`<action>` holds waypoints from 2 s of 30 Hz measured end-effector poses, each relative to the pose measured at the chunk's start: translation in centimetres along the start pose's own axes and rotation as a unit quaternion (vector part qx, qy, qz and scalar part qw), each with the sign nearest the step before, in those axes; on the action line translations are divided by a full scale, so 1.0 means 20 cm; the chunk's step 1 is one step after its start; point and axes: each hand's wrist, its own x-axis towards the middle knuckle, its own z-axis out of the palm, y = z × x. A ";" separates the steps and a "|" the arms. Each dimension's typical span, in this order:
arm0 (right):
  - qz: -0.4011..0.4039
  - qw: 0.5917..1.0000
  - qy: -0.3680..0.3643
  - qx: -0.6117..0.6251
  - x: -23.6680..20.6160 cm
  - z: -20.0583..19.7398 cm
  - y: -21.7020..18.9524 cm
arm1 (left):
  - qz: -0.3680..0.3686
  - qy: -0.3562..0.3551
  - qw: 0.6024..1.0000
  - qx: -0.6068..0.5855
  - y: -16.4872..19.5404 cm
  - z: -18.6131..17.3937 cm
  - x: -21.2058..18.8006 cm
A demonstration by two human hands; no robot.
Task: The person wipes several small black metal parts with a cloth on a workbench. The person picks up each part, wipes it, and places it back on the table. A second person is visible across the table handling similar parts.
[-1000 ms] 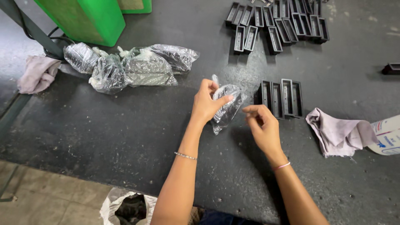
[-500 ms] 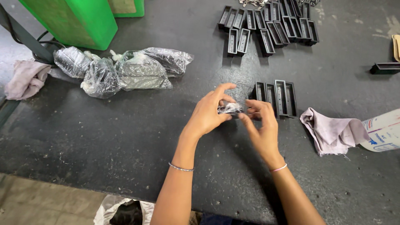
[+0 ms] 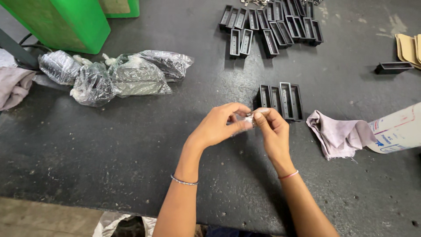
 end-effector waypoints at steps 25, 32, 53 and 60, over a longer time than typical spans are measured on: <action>-0.088 0.990 -0.020 -0.108 -0.02 0.02 -0.17 | 0.035 0.192 0.970 0.148 0.08 0.02 0.00; -0.175 0.938 0.030 -0.297 -0.04 0.09 -0.22 | 0.045 0.193 0.968 0.156 0.09 0.05 0.00; 0.040 0.997 0.066 -0.030 0.01 0.00 -0.02 | -0.020 0.096 0.988 0.117 0.10 0.06 0.01; -0.020 0.990 0.050 -0.133 -0.01 0.00 -0.05 | 0.029 0.137 0.980 0.141 0.09 0.08 0.01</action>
